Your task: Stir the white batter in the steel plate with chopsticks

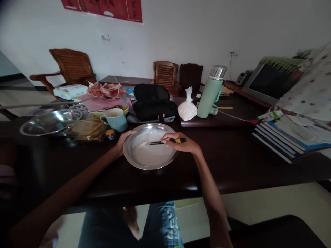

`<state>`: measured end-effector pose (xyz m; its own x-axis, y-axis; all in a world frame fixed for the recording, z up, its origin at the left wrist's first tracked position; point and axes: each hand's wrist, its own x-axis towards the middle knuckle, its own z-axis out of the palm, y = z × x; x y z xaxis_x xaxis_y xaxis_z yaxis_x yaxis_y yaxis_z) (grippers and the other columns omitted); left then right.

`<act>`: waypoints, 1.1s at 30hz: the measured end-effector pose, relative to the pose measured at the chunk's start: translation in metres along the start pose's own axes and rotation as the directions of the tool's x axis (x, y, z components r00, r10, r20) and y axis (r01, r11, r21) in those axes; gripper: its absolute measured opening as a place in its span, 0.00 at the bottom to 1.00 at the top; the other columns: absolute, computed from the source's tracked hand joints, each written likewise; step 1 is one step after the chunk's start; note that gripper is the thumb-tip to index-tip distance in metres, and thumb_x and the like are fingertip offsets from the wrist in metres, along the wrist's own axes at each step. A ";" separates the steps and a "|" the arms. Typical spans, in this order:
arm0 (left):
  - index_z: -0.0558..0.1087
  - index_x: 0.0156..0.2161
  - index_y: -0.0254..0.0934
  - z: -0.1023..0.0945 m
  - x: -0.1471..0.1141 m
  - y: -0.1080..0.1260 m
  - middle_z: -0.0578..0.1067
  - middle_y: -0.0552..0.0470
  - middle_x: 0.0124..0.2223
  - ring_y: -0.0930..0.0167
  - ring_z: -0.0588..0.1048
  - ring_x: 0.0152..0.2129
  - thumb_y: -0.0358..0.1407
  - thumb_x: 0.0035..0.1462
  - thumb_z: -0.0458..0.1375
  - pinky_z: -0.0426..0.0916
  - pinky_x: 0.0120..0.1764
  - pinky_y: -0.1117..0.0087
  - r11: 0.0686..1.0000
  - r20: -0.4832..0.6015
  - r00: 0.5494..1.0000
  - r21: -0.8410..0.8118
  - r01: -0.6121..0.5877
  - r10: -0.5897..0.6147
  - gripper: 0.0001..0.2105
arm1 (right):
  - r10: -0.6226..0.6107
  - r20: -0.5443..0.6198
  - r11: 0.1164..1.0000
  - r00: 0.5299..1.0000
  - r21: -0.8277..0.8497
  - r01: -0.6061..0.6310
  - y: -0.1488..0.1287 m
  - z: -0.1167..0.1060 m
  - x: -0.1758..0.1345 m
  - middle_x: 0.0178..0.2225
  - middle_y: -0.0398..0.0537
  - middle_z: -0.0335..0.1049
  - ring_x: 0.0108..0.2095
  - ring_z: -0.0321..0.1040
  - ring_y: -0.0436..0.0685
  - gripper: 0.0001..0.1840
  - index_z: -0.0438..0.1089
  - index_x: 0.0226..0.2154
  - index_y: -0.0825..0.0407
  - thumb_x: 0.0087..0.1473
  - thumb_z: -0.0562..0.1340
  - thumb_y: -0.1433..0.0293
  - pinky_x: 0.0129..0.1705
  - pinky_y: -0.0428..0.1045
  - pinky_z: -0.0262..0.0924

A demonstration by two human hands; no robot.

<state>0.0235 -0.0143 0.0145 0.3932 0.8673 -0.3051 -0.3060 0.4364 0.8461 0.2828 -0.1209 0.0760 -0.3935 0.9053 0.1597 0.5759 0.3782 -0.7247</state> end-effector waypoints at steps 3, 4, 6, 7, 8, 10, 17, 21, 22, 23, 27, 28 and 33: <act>0.78 0.34 0.36 -0.001 0.001 0.000 0.77 0.53 0.23 0.68 0.73 0.20 0.33 0.52 0.52 0.68 0.29 0.69 1.000 -0.016 1.000 0.006 0.023 -0.023 0.11 | 0.058 -0.082 0.997 0.995 -0.054 -0.062 0.003 -0.009 -0.008 0.20 0.41 0.70 0.24 0.68 0.50 0.12 0.73 0.34 0.52 0.58 0.57 0.64 0.31 0.46 0.61; 0.78 0.34 0.36 -0.001 0.001 0.000 0.77 0.53 0.23 0.68 0.73 0.20 0.34 0.52 0.52 0.68 0.29 0.69 0.999 -0.026 0.999 0.012 0.034 -0.034 0.11 | 0.066 -0.049 0.996 0.997 -0.053 -0.068 0.003 -0.012 -0.010 0.19 0.40 0.69 0.22 0.67 0.50 0.12 0.74 0.34 0.53 0.58 0.57 0.64 0.30 0.46 0.61; 0.78 0.34 0.36 -0.001 0.001 0.000 0.77 0.52 0.23 0.68 0.73 0.21 0.35 0.52 0.52 0.68 0.28 0.69 0.999 -0.035 0.999 0.027 0.042 -0.041 0.11 | 0.046 0.044 0.999 0.998 -0.015 -0.045 0.002 -0.012 -0.011 0.21 0.42 0.71 0.22 0.68 0.49 0.12 0.74 0.34 0.53 0.57 0.57 0.64 0.29 0.46 0.61; 0.78 0.34 0.37 0.000 0.001 0.000 0.77 0.53 0.23 0.67 0.73 0.21 0.35 0.52 0.52 0.68 0.28 0.68 0.999 -0.032 0.999 0.034 0.037 -0.036 0.11 | 0.027 0.071 1.000 0.997 0.007 -0.028 0.001 -0.009 -0.008 0.23 0.44 0.73 0.24 0.69 0.50 0.12 0.74 0.34 0.53 0.57 0.57 0.64 0.30 0.46 0.62; 0.78 0.34 0.37 0.000 0.001 0.000 0.77 0.53 0.23 0.67 0.73 0.21 0.35 0.52 0.52 0.68 0.29 0.68 0.999 -0.025 0.999 0.037 0.027 -0.026 0.11 | 0.011 0.079 1.000 0.997 0.020 -0.013 0.001 -0.006 -0.006 0.26 0.44 0.75 0.26 0.70 0.50 0.12 0.74 0.35 0.53 0.57 0.57 0.64 0.31 0.46 0.62; 0.77 0.35 0.37 0.000 0.001 0.000 0.77 0.53 0.23 0.67 0.74 0.22 0.35 0.51 0.53 0.68 0.30 0.68 0.999 -0.013 1.000 0.035 0.007 -0.006 0.11 | 0.012 0.022 1.000 1.000 0.006 -0.012 0.002 -0.002 -0.002 0.28 0.44 0.75 0.29 0.71 0.51 0.12 0.73 0.35 0.52 0.57 0.57 0.64 0.32 0.46 0.62; 0.77 0.36 0.35 -0.002 0.002 0.000 0.77 0.53 0.23 0.67 0.73 0.21 0.35 0.51 0.54 0.67 0.30 0.68 0.999 -0.028 0.999 0.037 0.037 -0.036 0.11 | 0.052 0.079 0.998 0.996 0.030 -0.054 -0.001 -0.014 -0.014 0.25 0.45 0.75 0.20 0.67 0.48 0.14 0.73 0.32 0.53 0.58 0.56 0.62 0.28 0.46 0.61; 0.77 0.38 0.36 -0.002 0.000 0.001 0.78 0.53 0.24 0.66 0.74 0.23 0.34 0.51 0.54 0.67 0.30 0.68 1.000 -0.003 1.000 0.025 0.002 -0.002 0.12 | 0.035 0.005 0.999 0.999 0.009 -0.035 -0.001 -0.004 -0.003 0.24 0.43 0.74 0.29 0.71 0.52 0.13 0.73 0.35 0.52 0.58 0.56 0.62 0.32 0.46 0.62; 0.77 0.38 0.36 -0.001 0.000 0.001 0.78 0.53 0.24 0.66 0.75 0.24 0.34 0.51 0.54 0.68 0.31 0.68 1.000 -0.003 1.000 0.023 0.002 -0.002 0.12 | 0.064 -0.065 0.998 0.996 -0.018 -0.065 0.001 -0.004 -0.003 0.23 0.42 0.73 0.28 0.71 0.52 0.13 0.72 0.35 0.52 0.58 0.56 0.62 0.31 0.46 0.61; 0.77 0.37 0.36 -0.001 0.000 0.001 0.78 0.52 0.24 0.66 0.75 0.24 0.34 0.51 0.54 0.68 0.31 0.68 1.000 -0.012 1.000 0.022 0.010 -0.010 0.11 | 0.091 -0.116 0.994 0.989 -0.041 -0.096 0.003 -0.006 -0.004 0.22 0.41 0.72 0.25 0.70 0.51 0.13 0.72 0.35 0.52 0.58 0.56 0.62 0.30 0.46 0.60; 0.78 0.36 0.35 0.000 -0.001 0.001 0.77 0.52 0.23 0.66 0.74 0.23 0.34 0.52 0.53 0.68 0.30 0.68 0.999 -0.035 0.998 0.022 0.048 -0.047 0.12 | 0.080 -0.002 0.996 0.997 -0.026 -0.080 0.004 -0.012 -0.010 0.19 0.40 0.69 0.20 0.66 0.49 0.13 0.73 0.34 0.52 0.58 0.56 0.63 0.27 0.46 0.60; 0.77 0.36 0.36 0.000 -0.001 0.001 0.77 0.52 0.23 0.66 0.74 0.23 0.34 0.52 0.53 0.68 0.30 0.68 0.999 -0.024 0.999 0.021 0.042 -0.041 0.12 | 0.052 0.063 0.999 0.997 0.003 -0.052 0.002 -0.011 -0.009 0.21 0.41 0.71 0.21 0.68 0.49 0.13 0.73 0.35 0.53 0.58 0.56 0.63 0.28 0.46 0.60; 0.76 0.37 0.34 0.000 -0.001 0.002 0.78 0.52 0.26 0.67 0.74 0.24 0.33 0.52 0.53 0.68 0.32 0.69 1.000 0.015 1.000 0.007 0.015 -0.015 0.11 | 0.083 -0.047 0.996 0.995 -0.040 -0.085 0.001 -0.010 -0.008 0.23 0.43 0.73 0.26 0.70 0.51 0.14 0.73 0.36 0.53 0.58 0.56 0.62 0.31 0.46 0.61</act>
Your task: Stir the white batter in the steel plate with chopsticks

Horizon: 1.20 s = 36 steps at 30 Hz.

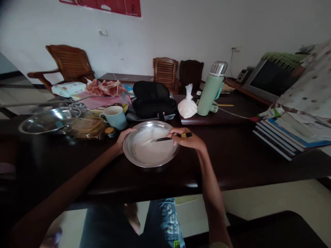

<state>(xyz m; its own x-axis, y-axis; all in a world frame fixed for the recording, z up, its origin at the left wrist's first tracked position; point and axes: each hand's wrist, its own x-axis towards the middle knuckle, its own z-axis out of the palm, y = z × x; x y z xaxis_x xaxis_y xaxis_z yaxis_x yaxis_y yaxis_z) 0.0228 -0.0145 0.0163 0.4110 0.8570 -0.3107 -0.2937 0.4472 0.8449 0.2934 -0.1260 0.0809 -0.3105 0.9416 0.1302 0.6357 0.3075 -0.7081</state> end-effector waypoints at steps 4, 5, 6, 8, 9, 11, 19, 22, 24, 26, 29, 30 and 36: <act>0.76 0.37 0.34 0.001 -0.001 0.001 0.77 0.53 0.24 0.67 0.73 0.24 0.32 0.54 0.51 0.68 0.32 0.69 1.000 -0.024 1.000 0.015 0.021 -0.020 0.12 | -0.004 0.042 1.000 0.999 -0.001 0.004 0.003 -0.009 -0.007 0.23 0.43 0.73 0.23 0.68 0.49 0.13 0.74 0.34 0.52 0.58 0.57 0.62 0.29 0.46 0.60; 0.76 0.37 0.34 0.001 -0.001 0.001 0.77 0.53 0.23 0.67 0.73 0.24 0.32 0.54 0.51 0.68 0.31 0.69 1.000 -0.027 0.999 0.016 0.018 -0.017 0.12 | -0.027 0.083 0.999 0.996 0.031 0.025 0.002 -0.008 -0.007 0.25 0.44 0.74 0.24 0.69 0.50 0.13 0.74 0.33 0.52 0.57 0.57 0.62 0.30 0.46 0.61; 0.76 0.37 0.35 0.001 -0.001 0.001 0.77 0.53 0.23 0.67 0.73 0.23 0.32 0.54 0.51 0.67 0.31 0.69 1.000 -0.029 0.999 0.018 0.015 -0.015 0.12 | -0.048 0.107 0.997 0.993 0.060 0.041 0.001 -0.005 -0.005 0.27 0.44 0.75 0.26 0.71 0.50 0.13 0.74 0.33 0.52 0.57 0.57 0.63 0.32 0.46 0.62; 0.77 0.36 0.36 0.001 -0.001 0.001 0.77 0.53 0.24 0.67 0.73 0.23 0.32 0.53 0.51 0.67 0.31 0.69 1.000 -0.028 1.000 0.021 0.013 -0.013 0.12 | -0.060 0.086 0.996 0.995 0.078 0.053 0.000 0.000 0.001 0.27 0.44 0.75 0.29 0.72 0.52 0.12 0.73 0.33 0.52 0.57 0.57 0.62 0.32 0.46 0.62; 0.77 0.35 0.36 0.001 -0.001 0.000 0.77 0.53 0.24 0.67 0.73 0.23 0.33 0.53 0.51 0.67 0.31 0.69 1.000 -0.027 1.000 0.020 0.012 -0.011 0.12 | -0.048 0.047 0.997 0.998 0.070 0.045 0.000 0.002 0.003 0.27 0.44 0.75 0.29 0.72 0.52 0.12 0.72 0.33 0.52 0.57 0.57 0.62 0.32 0.46 0.62; 0.77 0.35 0.37 0.001 0.000 0.000 0.77 0.53 0.24 0.67 0.73 0.22 0.33 0.52 0.51 0.67 0.31 0.69 1.000 -0.020 1.000 0.013 0.006 -0.005 0.11 | 0.000 -0.051 0.999 0.999 0.049 0.002 0.004 0.000 0.003 0.25 0.43 0.74 0.26 0.71 0.51 0.13 0.71 0.31 0.52 0.57 0.56 0.61 0.30 0.47 0.62; 0.76 0.39 0.35 -0.001 0.001 -0.001 0.78 0.53 0.25 0.68 0.74 0.22 0.34 0.49 0.55 0.67 0.31 0.68 1.000 0.016 1.000 -0.001 -0.018 0.018 0.12 | -0.032 0.056 0.988 0.998 0.153 0.023 0.001 0.007 0.005 0.26 0.45 0.75 0.28 0.72 0.53 0.13 0.70 0.29 0.53 0.56 0.59 0.61 0.33 0.48 0.64; 0.76 0.36 0.34 -0.001 -0.001 0.000 0.78 0.53 0.24 0.68 0.73 0.22 0.35 0.52 0.54 0.67 0.32 0.69 1.000 -0.002 1.000 0.005 0.016 -0.016 0.11 | 0.017 -0.078 0.996 0.997 0.089 -0.010 0.001 0.004 0.004 0.26 0.45 0.74 0.29 0.73 0.54 0.12 0.70 0.29 0.52 0.56 0.58 0.61 0.34 0.48 0.64; 0.76 0.34 0.33 0.000 -0.003 0.000 0.77 0.53 0.24 0.69 0.73 0.22 0.35 0.54 0.52 0.67 0.32 0.70 0.999 -0.003 0.999 0.009 0.036 -0.036 0.11 | 0.061 -0.128 0.997 0.990 0.059 -0.054 0.002 -0.003 -0.002 0.24 0.45 0.74 0.27 0.72 0.54 0.13 0.70 0.28 0.53 0.56 0.58 0.62 0.33 0.48 0.64; 0.76 0.33 0.33 0.000 -0.002 0.000 0.77 0.53 0.24 0.69 0.73 0.22 0.34 0.54 0.51 0.67 0.32 0.70 0.999 -0.002 0.999 0.009 0.039 -0.039 0.11 | 0.065 -0.053 0.996 0.996 0.073 -0.061 0.000 -0.007 -0.006 0.24 0.46 0.74 0.27 0.72 0.54 0.13 0.70 0.27 0.53 0.56 0.58 0.62 0.33 0.48 0.64; 0.76 0.36 0.35 -0.001 0.000 -0.001 0.77 0.53 0.23 0.68 0.73 0.22 0.34 0.52 0.52 0.67 0.31 0.69 1.000 -0.008 1.000 0.013 0.017 -0.017 0.11 | -0.016 0.116 0.993 0.993 0.120 0.002 -0.005 0.003 0.000 0.25 0.46 0.75 0.30 0.73 0.55 0.12 0.71 0.30 0.52 0.56 0.58 0.62 0.34 0.48 0.65; 0.76 0.36 0.35 -0.001 0.001 -0.001 0.77 0.53 0.23 0.68 0.73 0.22 0.34 0.51 0.53 0.67 0.31 0.68 1.000 -0.011 1.000 0.015 0.009 -0.009 0.11 | -0.043 0.122 0.992 0.992 0.126 0.028 -0.005 0.008 0.004 0.26 0.45 0.75 0.31 0.73 0.55 0.12 0.71 0.30 0.52 0.56 0.57 0.62 0.35 0.49 0.65; 0.76 0.37 0.36 -0.002 0.002 -0.002 0.77 0.53 0.24 0.68 0.73 0.22 0.33 0.50 0.54 0.67 0.31 0.68 1.000 0.008 1.000 0.002 -0.008 0.008 0.11 | 0.043 -0.110 0.997 0.993 0.071 -0.035 0.005 -0.001 0.000 0.25 0.44 0.74 0.29 0.72 0.54 0.12 0.70 0.29 0.52 0.56 0.57 0.62 0.34 0.48 0.64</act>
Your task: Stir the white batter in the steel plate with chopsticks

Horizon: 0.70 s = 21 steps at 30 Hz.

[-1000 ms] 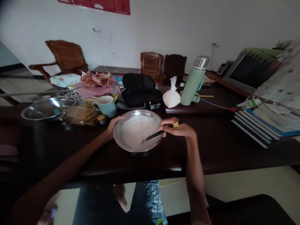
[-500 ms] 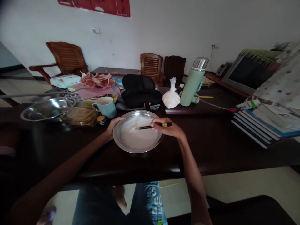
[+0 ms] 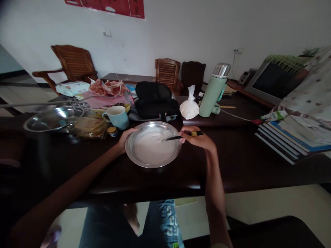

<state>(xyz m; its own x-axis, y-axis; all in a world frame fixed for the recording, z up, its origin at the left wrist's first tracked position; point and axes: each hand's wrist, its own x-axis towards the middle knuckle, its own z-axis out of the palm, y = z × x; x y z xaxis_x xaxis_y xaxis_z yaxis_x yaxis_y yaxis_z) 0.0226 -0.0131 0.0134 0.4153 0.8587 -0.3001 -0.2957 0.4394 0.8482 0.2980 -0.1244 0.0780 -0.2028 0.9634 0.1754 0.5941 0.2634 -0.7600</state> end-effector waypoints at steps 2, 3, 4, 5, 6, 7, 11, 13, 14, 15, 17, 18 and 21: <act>0.77 0.37 0.37 0.001 -0.001 0.000 0.78 0.53 0.24 0.68 0.73 0.22 0.33 0.51 0.53 0.68 0.31 0.68 1.000 0.012 1.000 0.002 -0.006 0.006 0.11 | -0.004 0.109 1.000 0.994 0.020 0.002 -0.001 -0.003 -0.003 0.24 0.45 0.74 0.29 0.72 0.54 0.13 0.71 0.28 0.52 0.56 0.58 0.61 0.35 0.49 0.64; 0.77 0.37 0.37 0.001 -0.002 0.000 0.78 0.53 0.24 0.68 0.73 0.22 0.33 0.51 0.52 0.68 0.31 0.68 1.000 0.015 1.000 0.003 -0.008 0.008 0.12 | -0.022 0.165 1.000 0.986 0.025 0.018 -0.003 -0.001 -0.002 0.25 0.45 0.75 0.30 0.72 0.54 0.13 0.71 0.28 0.52 0.56 0.57 0.61 0.35 0.49 0.64; 0.77 0.37 0.37 0.001 -0.002 0.000 0.78 0.53 0.24 0.68 0.73 0.22 0.33 0.51 0.52 0.68 0.31 0.69 1.000 0.013 1.000 0.002 -0.012 0.012 0.12 | -0.045 0.203 0.999 0.978 0.027 0.041 -0.006 0.002 0.000 0.26 0.45 0.75 0.31 0.72 0.55 0.13 0.71 0.29 0.52 0.57 0.57 0.61 0.36 0.49 0.63; 0.77 0.38 0.37 0.001 -0.002 0.000 0.78 0.53 0.24 0.68 0.73 0.22 0.33 0.51 0.52 0.68 0.31 0.69 1.000 0.008 1.000 -0.001 -0.016 0.016 0.12 | -0.067 0.218 0.998 0.974 0.024 0.064 -0.007 0.007 0.002 0.27 0.45 0.76 0.32 0.72 0.55 0.13 0.72 0.30 0.52 0.57 0.57 0.61 0.36 0.49 0.63; 0.77 0.38 0.38 0.002 -0.002 0.000 0.78 0.53 0.25 0.68 0.73 0.22 0.32 0.51 0.52 0.68 0.31 0.69 1.000 0.003 1.000 -0.005 -0.019 0.019 0.12 | -0.080 0.198 0.997 0.977 0.011 0.079 -0.008 0.010 0.005 0.28 0.45 0.76 0.33 0.71 0.55 0.13 0.72 0.31 0.51 0.57 0.57 0.62 0.36 0.49 0.63; 0.77 0.38 0.38 0.002 -0.002 0.000 0.78 0.53 0.25 0.68 0.73 0.22 0.32 0.51 0.52 0.68 0.31 0.69 1.000 0.000 1.000 -0.010 -0.020 0.020 0.12 | -0.080 0.146 0.996 0.986 -0.013 0.083 -0.007 0.012 0.007 0.28 0.44 0.75 0.33 0.71 0.55 0.13 0.72 0.31 0.51 0.57 0.56 0.62 0.35 0.49 0.62; 0.77 0.38 0.37 0.000 -0.001 0.000 0.77 0.52 0.24 0.67 0.73 0.21 0.33 0.52 0.52 0.68 0.32 0.68 1.000 0.019 1.000 -0.012 0.003 -0.003 0.12 | -0.019 -0.038 0.996 0.999 -0.083 0.016 0.000 0.001 0.002 0.26 0.44 0.74 0.31 0.71 0.55 0.12 0.71 0.28 0.51 0.57 0.56 0.63 0.35 0.49 0.62; 0.77 0.38 0.36 -0.001 0.000 -0.001 0.78 0.52 0.24 0.67 0.74 0.22 0.33 0.51 0.53 0.68 0.31 0.67 1.000 0.023 1.000 -0.008 0.008 -0.008 0.12 | -0.020 0.070 0.999 0.997 -0.039 0.023 -0.001 -0.003 -0.001 0.27 0.45 0.75 0.31 0.71 0.55 0.13 0.71 0.28 0.52 0.57 0.57 0.62 0.36 0.49 0.62; 0.77 0.38 0.36 -0.001 0.000 -0.001 0.78 0.52 0.25 0.67 0.74 0.22 0.34 0.51 0.54 0.68 0.31 0.68 1.000 0.020 1.000 -0.006 0.005 -0.005 0.12 | -0.038 0.147 0.999 0.988 -0.019 0.041 -0.002 -0.001 0.000 0.27 0.46 0.75 0.31 0.71 0.55 0.13 0.72 0.29 0.52 0.57 0.57 0.62 0.35 0.49 0.62; 0.77 0.38 0.36 -0.001 0.000 -0.001 0.78 0.52 0.26 0.67 0.74 0.22 0.34 0.51 0.55 0.68 0.31 0.68 1.000 0.013 1.000 -0.003 -0.001 0.001 0.11 | -0.061 0.208 0.998 0.976 -0.011 0.065 -0.004 0.002 0.001 0.28 0.46 0.75 0.31 0.71 0.54 0.13 0.72 0.29 0.52 0.57 0.57 0.62 0.34 0.48 0.62; 0.76 0.39 0.36 -0.001 -0.001 -0.001 0.78 0.52 0.26 0.67 0.75 0.24 0.34 0.50 0.56 0.68 0.31 0.68 1.000 -0.005 1.000 0.002 -0.014 0.014 0.12 | -0.102 0.231 0.993 0.967 -0.030 0.112 -0.006 0.009 0.005 0.30 0.45 0.75 0.32 0.70 0.54 0.14 0.72 0.31 0.52 0.57 0.57 0.61 0.33 0.48 0.61; 0.76 0.39 0.35 0.000 -0.001 -0.001 0.78 0.52 0.26 0.67 0.75 0.24 0.35 0.49 0.56 0.68 0.31 0.69 1.000 -0.012 1.000 0.002 -0.017 0.017 0.12 | -0.108 0.184 0.992 0.977 -0.052 0.119 -0.006 0.011 0.006 0.30 0.45 0.75 0.32 0.69 0.54 0.14 0.72 0.32 0.52 0.58 0.56 0.61 0.34 0.48 0.61; 0.76 0.40 0.34 0.001 -0.003 0.000 0.78 0.52 0.26 0.67 0.74 0.23 0.34 0.50 0.56 0.68 0.30 0.69 1.000 -0.018 1.000 -0.012 -0.004 0.004 0.13 | -0.076 -0.015 0.990 0.997 -0.119 0.074 -0.001 0.004 0.003 0.30 0.44 0.74 0.33 0.69 0.54 0.13 0.71 0.30 0.52 0.58 0.56 0.63 0.37 0.49 0.61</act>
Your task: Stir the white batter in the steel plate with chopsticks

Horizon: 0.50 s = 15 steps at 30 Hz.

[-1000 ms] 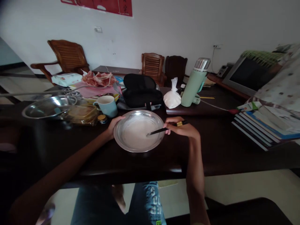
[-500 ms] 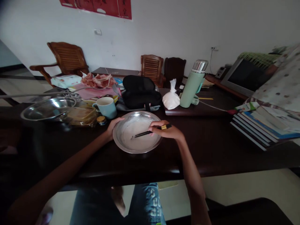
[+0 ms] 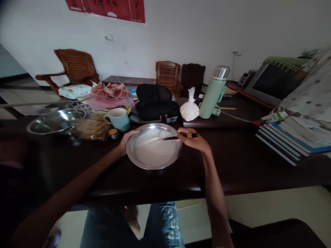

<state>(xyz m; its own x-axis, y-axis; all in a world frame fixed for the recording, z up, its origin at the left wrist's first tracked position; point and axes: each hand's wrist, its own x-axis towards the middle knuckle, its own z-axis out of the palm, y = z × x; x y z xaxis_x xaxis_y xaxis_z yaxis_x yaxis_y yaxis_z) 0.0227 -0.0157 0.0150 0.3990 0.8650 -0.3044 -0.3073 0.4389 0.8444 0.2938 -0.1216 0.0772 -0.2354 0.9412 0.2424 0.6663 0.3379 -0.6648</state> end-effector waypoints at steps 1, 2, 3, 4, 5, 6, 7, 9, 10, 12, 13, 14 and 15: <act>0.76 0.40 0.34 0.001 0.000 0.000 0.78 0.52 0.26 0.68 0.74 0.22 0.34 0.50 0.55 0.68 0.30 0.69 1.000 0.001 1.000 -0.003 0.006 -0.006 0.12 | 0.015 -0.011 1.000 1.000 -0.003 -0.015 0.001 -0.004 -0.002 0.29 0.45 0.74 0.33 0.69 0.55 0.13 0.71 0.29 0.52 0.57 0.56 0.63 0.37 0.49 0.61; 0.76 0.39 0.34 0.001 -0.001 0.001 0.78 0.52 0.25 0.68 0.73 0.21 0.33 0.50 0.55 0.68 0.30 0.69 1.000 0.000 1.000 -0.002 0.011 -0.011 0.12 | 0.023 0.023 1.000 0.999 0.008 -0.023 0.001 -0.007 -0.005 0.28 0.45 0.74 0.32 0.70 0.55 0.13 0.71 0.29 0.52 0.57 0.56 0.63 0.38 0.49 0.61; 0.76 0.38 0.34 0.002 -0.001 0.001 0.78 0.52 0.25 0.69 0.73 0.20 0.33 0.51 0.54 0.68 0.29 0.69 1.000 -0.004 1.000 0.001 0.014 -0.014 0.11 | 0.015 0.089 0.999 0.996 0.029 -0.018 0.000 -0.009 -0.006 0.28 0.45 0.74 0.32 0.70 0.55 0.13 0.72 0.29 0.52 0.57 0.56 0.63 0.37 0.49 0.61; 0.76 0.37 0.35 0.002 -0.001 0.001 0.77 0.52 0.24 0.69 0.73 0.20 0.33 0.51 0.54 0.67 0.29 0.69 1.000 -0.010 1.000 0.006 0.015 -0.015 0.10 | -0.005 0.163 0.999 0.987 0.052 -0.003 -0.002 -0.008 -0.006 0.28 0.45 0.74 0.32 0.70 0.55 0.14 0.72 0.29 0.52 0.58 0.56 0.63 0.37 0.49 0.61; 0.76 0.36 0.35 0.002 -0.001 0.001 0.77 0.52 0.24 0.69 0.73 0.20 0.33 0.51 0.54 0.67 0.29 0.69 1.000 -0.015 1.000 0.009 0.013 -0.013 0.10 | -0.031 0.222 0.998 0.975 0.069 0.017 -0.004 -0.006 -0.005 0.28 0.45 0.74 0.32 0.70 0.55 0.14 0.72 0.30 0.52 0.58 0.56 0.63 0.36 0.48 0.61; 0.76 0.36 0.35 0.002 0.000 0.001 0.77 0.53 0.24 0.69 0.73 0.20 0.33 0.51 0.54 0.67 0.29 0.69 1.000 -0.019 1.000 0.010 0.009 -0.008 0.10 | -0.056 0.252 0.996 0.966 0.075 0.038 -0.005 -0.002 -0.003 0.29 0.45 0.74 0.32 0.69 0.54 0.14 0.73 0.31 0.52 0.57 0.56 0.62 0.35 0.48 0.61; 0.76 0.36 0.35 0.002 0.000 0.001 0.77 0.52 0.25 0.69 0.73 0.21 0.33 0.51 0.55 0.67 0.29 0.69 1.000 -0.021 1.000 0.009 0.002 -0.002 0.10 | -0.069 0.246 0.996 0.967 0.069 0.053 -0.006 0.001 -0.001 0.30 0.45 0.74 0.33 0.69 0.54 0.14 0.73 0.32 0.52 0.57 0.56 0.62 0.35 0.48 0.61; 0.76 0.37 0.34 0.001 0.001 0.000 0.78 0.52 0.26 0.68 0.74 0.22 0.34 0.50 0.55 0.68 0.29 0.69 1.000 -0.018 1.000 0.005 -0.003 0.003 0.10 | -0.046 0.134 0.999 0.990 0.021 0.043 -0.003 0.003 0.001 0.31 0.44 0.74 0.33 0.68 0.54 0.13 0.73 0.33 0.51 0.58 0.56 0.62 0.35 0.48 0.61; 0.77 0.37 0.34 0.000 0.001 0.000 0.78 0.51 0.27 0.68 0.74 0.23 0.34 0.50 0.55 0.68 0.30 0.69 1.000 -0.014 1.000 0.004 0.002 -0.002 0.11 | -0.019 0.060 1.000 0.998 -0.005 0.019 0.000 0.001 0.001 0.31 0.44 0.74 0.33 0.68 0.54 0.13 0.72 0.32 0.51 0.58 0.56 0.62 0.36 0.48 0.61; 0.77 0.37 0.34 0.000 0.002 0.000 0.78 0.51 0.26 0.68 0.74 0.22 0.34 0.51 0.54 0.68 0.29 0.69 1.000 -0.007 1.000 0.003 0.018 -0.018 0.11 | 0.022 -0.014 0.999 1.000 -0.030 -0.022 0.005 -0.005 -0.002 0.30 0.44 0.74 0.33 0.69 0.55 0.13 0.72 0.30 0.51 0.57 0.56 0.62 0.37 0.49 0.61; 0.77 0.36 0.35 0.000 0.002 0.000 0.78 0.52 0.25 0.68 0.74 0.21 0.34 0.52 0.53 0.68 0.29 0.69 1.000 -0.007 1.000 0.004 0.026 -0.026 0.11 | 0.025 0.013 0.999 1.000 -0.022 -0.024 0.005 -0.007 -0.004 0.29 0.45 0.74 0.33 0.69 0.55 0.13 0.72 0.30 0.51 0.57 0.56 0.63 0.37 0.49 0.61; 0.77 0.36 0.35 0.000 0.002 -0.001 0.77 0.52 0.24 0.68 0.73 0.21 0.34 0.52 0.53 0.68 0.29 0.69 1.000 -0.013 1.000 0.002 0.028 -0.028 0.11 | 0.012 0.073 1.000 0.997 -0.001 -0.011 0.005 -0.008 -0.004 0.29 0.45 0.74 0.33 0.69 0.55 0.13 0.73 0.30 0.51 0.57 0.56 0.63 0.37 0.49 0.62; 0.77 0.36 0.36 0.000 0.002 0.000 0.77 0.52 0.23 0.68 0.73 0.21 0.33 0.52 0.53 0.68 0.28 0.69 1.000 -0.021 0.999 -0.002 0.028 -0.028 0.11 | -0.012 0.146 1.000 0.989 0.026 0.009 0.003 -0.007 -0.004 0.30 0.45 0.74 0.33 0.70 0.55 0.13 0.73 0.30 0.51 0.57 0.56 0.63 0.36 0.49 0.62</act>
<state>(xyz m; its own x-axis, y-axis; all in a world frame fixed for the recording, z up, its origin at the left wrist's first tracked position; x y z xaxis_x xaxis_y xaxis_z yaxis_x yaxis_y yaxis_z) 0.0235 -0.0144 0.0141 0.3892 0.8573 -0.3370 -0.2977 0.4633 0.8347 0.3018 -0.1242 0.0788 -0.3442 0.9276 0.1451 0.6459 0.3461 -0.6805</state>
